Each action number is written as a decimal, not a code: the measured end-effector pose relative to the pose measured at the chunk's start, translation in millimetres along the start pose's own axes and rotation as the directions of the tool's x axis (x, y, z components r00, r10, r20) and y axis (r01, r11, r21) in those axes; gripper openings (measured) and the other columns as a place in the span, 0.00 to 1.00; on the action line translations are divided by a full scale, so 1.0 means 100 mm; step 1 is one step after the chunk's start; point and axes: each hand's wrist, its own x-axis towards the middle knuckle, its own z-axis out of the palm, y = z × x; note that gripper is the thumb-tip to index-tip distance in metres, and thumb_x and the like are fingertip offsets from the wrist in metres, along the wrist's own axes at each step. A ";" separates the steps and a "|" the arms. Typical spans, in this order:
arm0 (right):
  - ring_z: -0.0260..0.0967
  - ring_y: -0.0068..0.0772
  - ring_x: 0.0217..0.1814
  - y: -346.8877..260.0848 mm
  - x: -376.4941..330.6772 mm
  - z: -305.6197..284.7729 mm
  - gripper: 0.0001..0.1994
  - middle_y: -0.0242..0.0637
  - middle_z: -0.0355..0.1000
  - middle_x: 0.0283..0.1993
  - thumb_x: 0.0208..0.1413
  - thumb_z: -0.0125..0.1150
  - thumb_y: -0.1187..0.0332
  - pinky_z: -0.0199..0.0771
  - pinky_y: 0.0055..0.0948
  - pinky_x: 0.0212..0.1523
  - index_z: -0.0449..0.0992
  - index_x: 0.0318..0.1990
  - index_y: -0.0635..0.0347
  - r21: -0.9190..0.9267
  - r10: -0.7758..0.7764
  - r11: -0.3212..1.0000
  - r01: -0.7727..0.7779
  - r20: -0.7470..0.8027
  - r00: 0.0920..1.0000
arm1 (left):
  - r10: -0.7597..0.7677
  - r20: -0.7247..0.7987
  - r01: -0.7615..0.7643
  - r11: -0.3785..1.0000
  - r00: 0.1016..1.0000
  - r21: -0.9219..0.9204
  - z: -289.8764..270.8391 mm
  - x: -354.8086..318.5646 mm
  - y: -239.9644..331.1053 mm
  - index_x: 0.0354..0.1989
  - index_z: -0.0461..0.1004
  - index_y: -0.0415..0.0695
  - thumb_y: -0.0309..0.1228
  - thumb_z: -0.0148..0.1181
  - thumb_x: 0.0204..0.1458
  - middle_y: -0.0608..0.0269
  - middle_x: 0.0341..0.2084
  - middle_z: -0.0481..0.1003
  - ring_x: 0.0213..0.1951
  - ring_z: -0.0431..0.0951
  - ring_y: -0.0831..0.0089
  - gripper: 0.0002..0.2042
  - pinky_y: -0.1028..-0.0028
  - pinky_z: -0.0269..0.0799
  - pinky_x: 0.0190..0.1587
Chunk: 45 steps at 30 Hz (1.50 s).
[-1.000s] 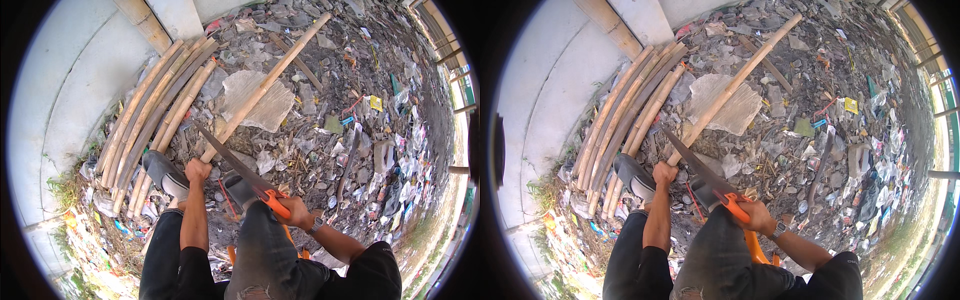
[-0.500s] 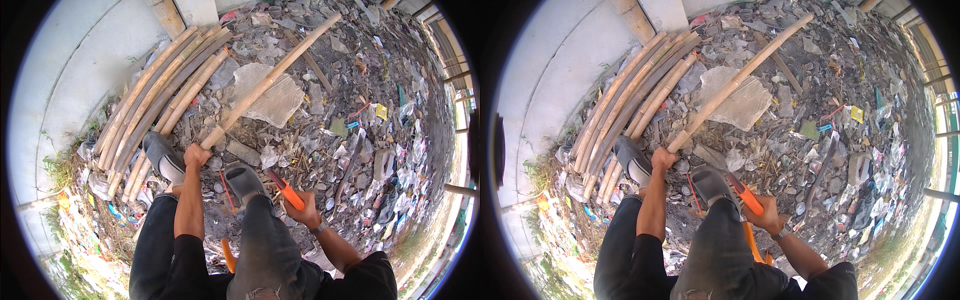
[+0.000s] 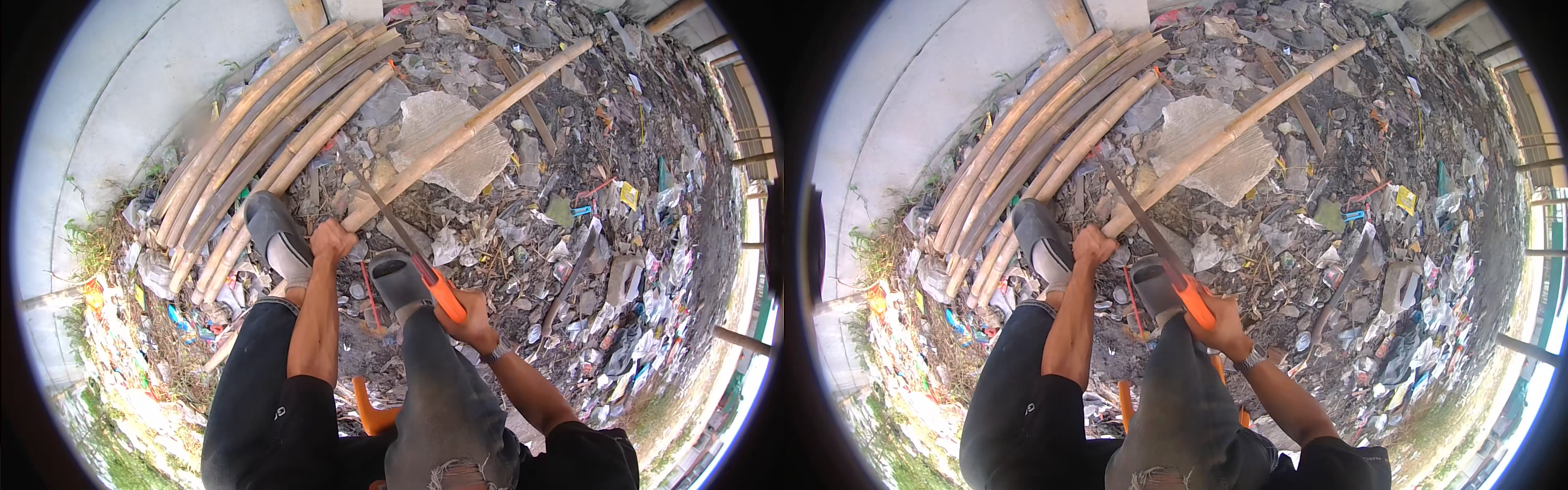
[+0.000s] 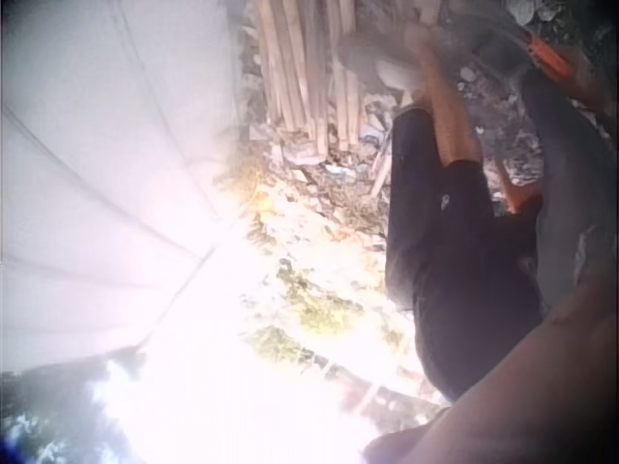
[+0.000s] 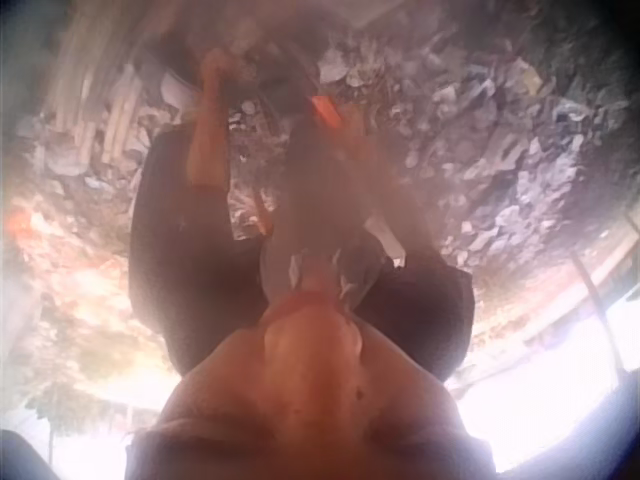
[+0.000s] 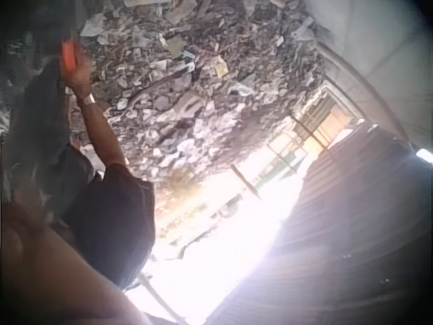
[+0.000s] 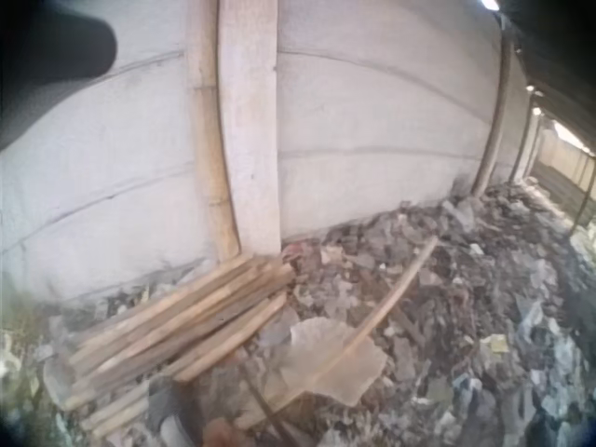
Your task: The person sits on a small stool and uses a hand saw to cut a long bamboo pole into smaller sections. They hold the bamboo steady with their left hand and saw with their right hand, repeating the process for multiple cuts.
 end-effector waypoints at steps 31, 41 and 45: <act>0.71 0.28 0.19 -0.59 -1.07 -0.63 0.02 0.39 0.72 0.21 0.53 0.66 0.77 0.71 0.30 0.25 0.78 0.30 0.64 -0.166 0.149 0.975 -0.145 0.012 0.989 | -0.024 -0.038 0.022 0.998 0.999 -0.053 0.09 0.00 -0.01 0.43 0.87 0.39 0.34 0.60 0.44 0.37 0.40 0.83 0.47 0.85 0.43 0.19 0.54 0.80 0.53; 0.65 0.39 0.16 -0.24 0.83 0.51 0.08 0.46 0.68 0.19 0.54 0.68 0.69 0.70 0.35 0.24 0.77 0.30 0.65 0.010 -0.014 1.000 0.015 -0.149 0.989 | -0.011 -0.073 0.006 0.998 0.997 -0.062 0.08 0.03 0.12 0.46 0.86 0.41 0.36 0.61 0.45 0.36 0.43 0.83 0.49 0.84 0.43 0.20 0.53 0.80 0.54; 0.70 0.40 0.17 -0.10 0.84 0.34 0.07 0.46 0.70 0.19 0.53 0.68 0.71 0.72 0.33 0.25 0.78 0.32 0.66 0.012 0.014 1.000 -0.013 -0.120 0.993 | -0.031 -0.055 0.027 0.997 0.998 -0.070 0.10 -0.09 0.02 0.45 0.86 0.40 0.36 0.61 0.44 0.37 0.43 0.83 0.49 0.84 0.44 0.21 0.54 0.79 0.55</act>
